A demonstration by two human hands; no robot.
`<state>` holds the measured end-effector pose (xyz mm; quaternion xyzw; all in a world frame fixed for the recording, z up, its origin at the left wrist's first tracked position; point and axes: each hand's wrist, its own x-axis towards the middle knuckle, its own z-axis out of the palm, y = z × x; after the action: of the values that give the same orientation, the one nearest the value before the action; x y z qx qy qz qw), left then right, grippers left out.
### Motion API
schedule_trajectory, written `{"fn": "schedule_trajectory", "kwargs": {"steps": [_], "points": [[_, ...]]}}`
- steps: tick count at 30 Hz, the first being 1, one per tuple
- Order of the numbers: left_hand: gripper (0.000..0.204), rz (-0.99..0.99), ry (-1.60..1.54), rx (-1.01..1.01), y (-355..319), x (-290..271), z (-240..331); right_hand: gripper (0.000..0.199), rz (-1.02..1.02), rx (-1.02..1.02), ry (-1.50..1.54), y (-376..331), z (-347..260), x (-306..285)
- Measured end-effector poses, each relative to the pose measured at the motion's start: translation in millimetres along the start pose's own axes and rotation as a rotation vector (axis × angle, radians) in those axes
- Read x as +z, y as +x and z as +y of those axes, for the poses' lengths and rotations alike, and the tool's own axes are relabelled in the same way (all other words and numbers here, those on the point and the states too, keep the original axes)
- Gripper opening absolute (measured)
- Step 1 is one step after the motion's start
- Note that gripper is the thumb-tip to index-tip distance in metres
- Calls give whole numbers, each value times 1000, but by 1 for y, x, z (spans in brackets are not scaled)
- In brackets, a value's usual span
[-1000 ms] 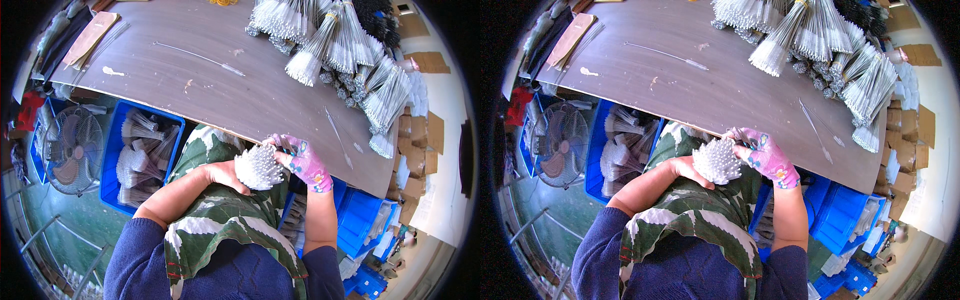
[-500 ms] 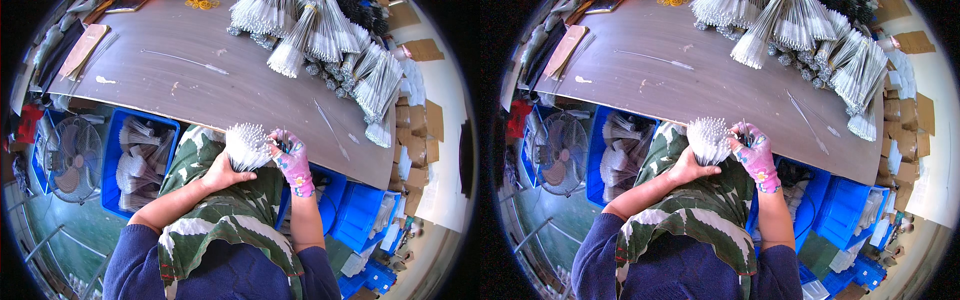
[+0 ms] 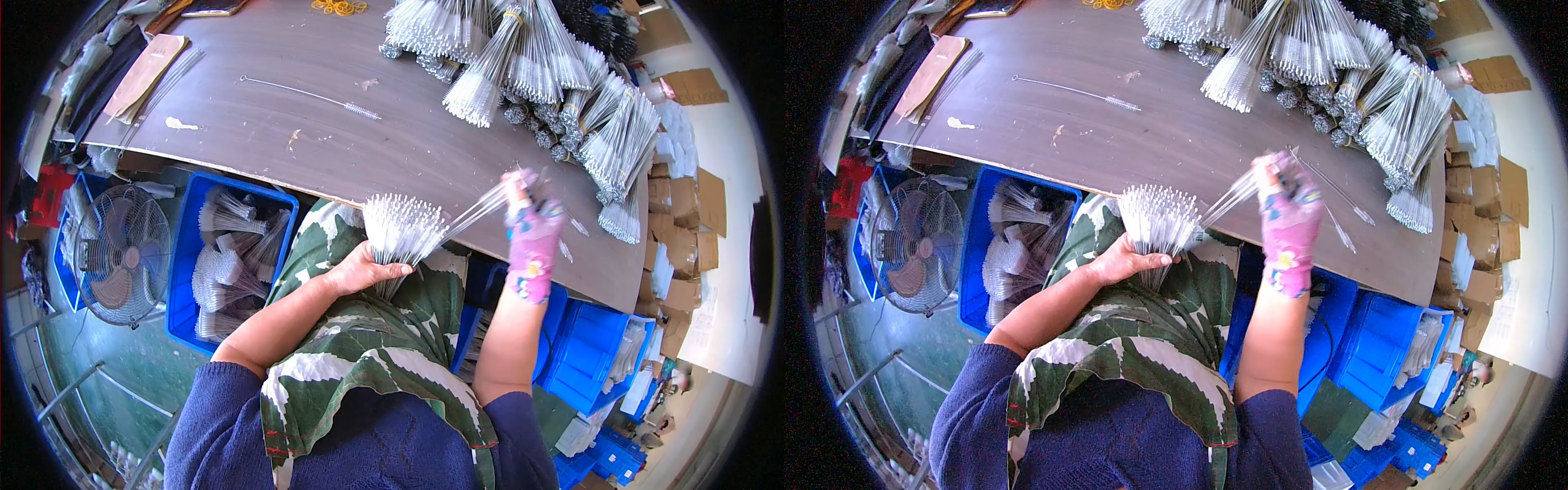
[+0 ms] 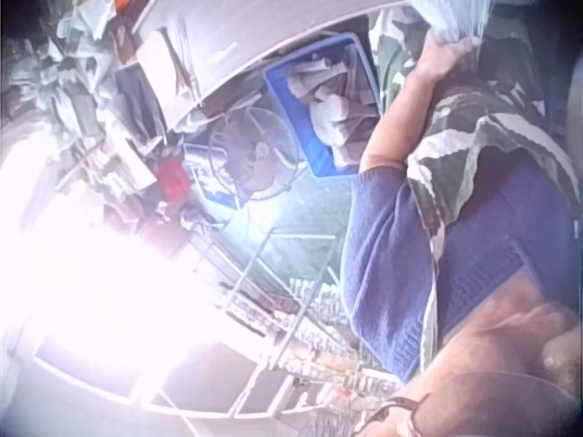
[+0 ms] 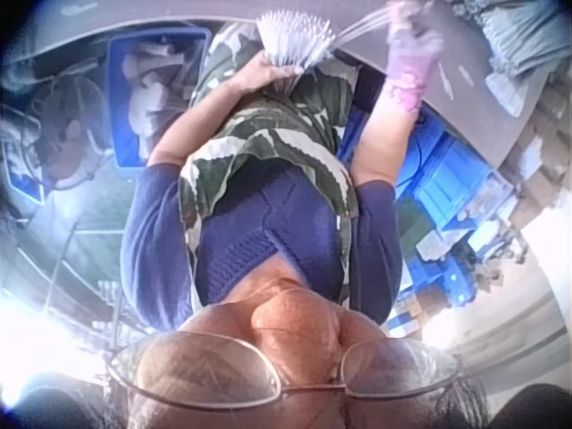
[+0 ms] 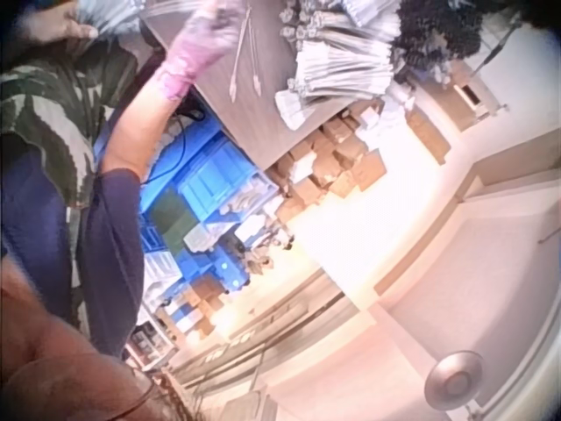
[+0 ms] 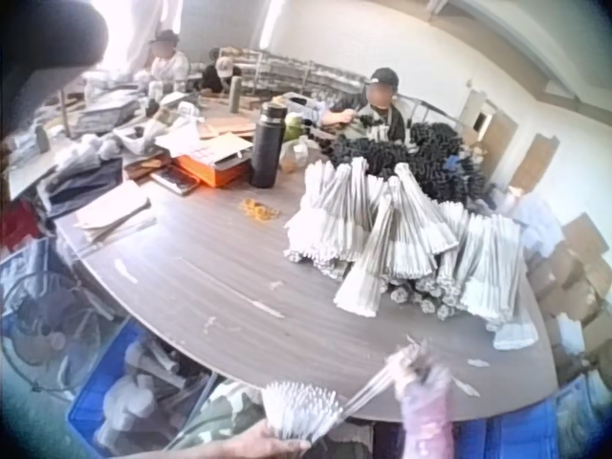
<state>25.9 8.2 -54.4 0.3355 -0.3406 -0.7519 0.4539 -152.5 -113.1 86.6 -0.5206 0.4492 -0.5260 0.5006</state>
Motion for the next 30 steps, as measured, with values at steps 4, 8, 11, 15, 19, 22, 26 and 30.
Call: {"fn": "schedule_trajectory", "kwargs": {"steps": [4, 8, 11, 15, 19, 22, 26, 30], "points": [[30, 1, -11, 1, -1, -4, -5, 19, 354, -174, 78, 32, -43, -6], [32, 8, 4, -4, 0, 1, 0, 23, 483, -158, 6, 44, -104, -13], [31, 14, -5, 6, -1, -1, 0, 20, 518, -141, 17, 47, -98, -12], [52, 44, 111, -39, -13, 5, 24, 19, 597, 71, 170, 58, -54, -40], [50, 207, 374, -10, -37, -3, 64, 16, 592, 165, 240, 61, -15, -66], [24, 512, 1070, 298, -40, -5, 95, 17, 549, 192, 256, 54, -9, -64], [25, 509, 1110, 554, -11, -8, 132, 17, 542, 270, 319, 53, -1, -62], [36, 415, 1200, 752, 21, 0, 149, 15, 421, 296, 372, 35, -4, -54]]}}
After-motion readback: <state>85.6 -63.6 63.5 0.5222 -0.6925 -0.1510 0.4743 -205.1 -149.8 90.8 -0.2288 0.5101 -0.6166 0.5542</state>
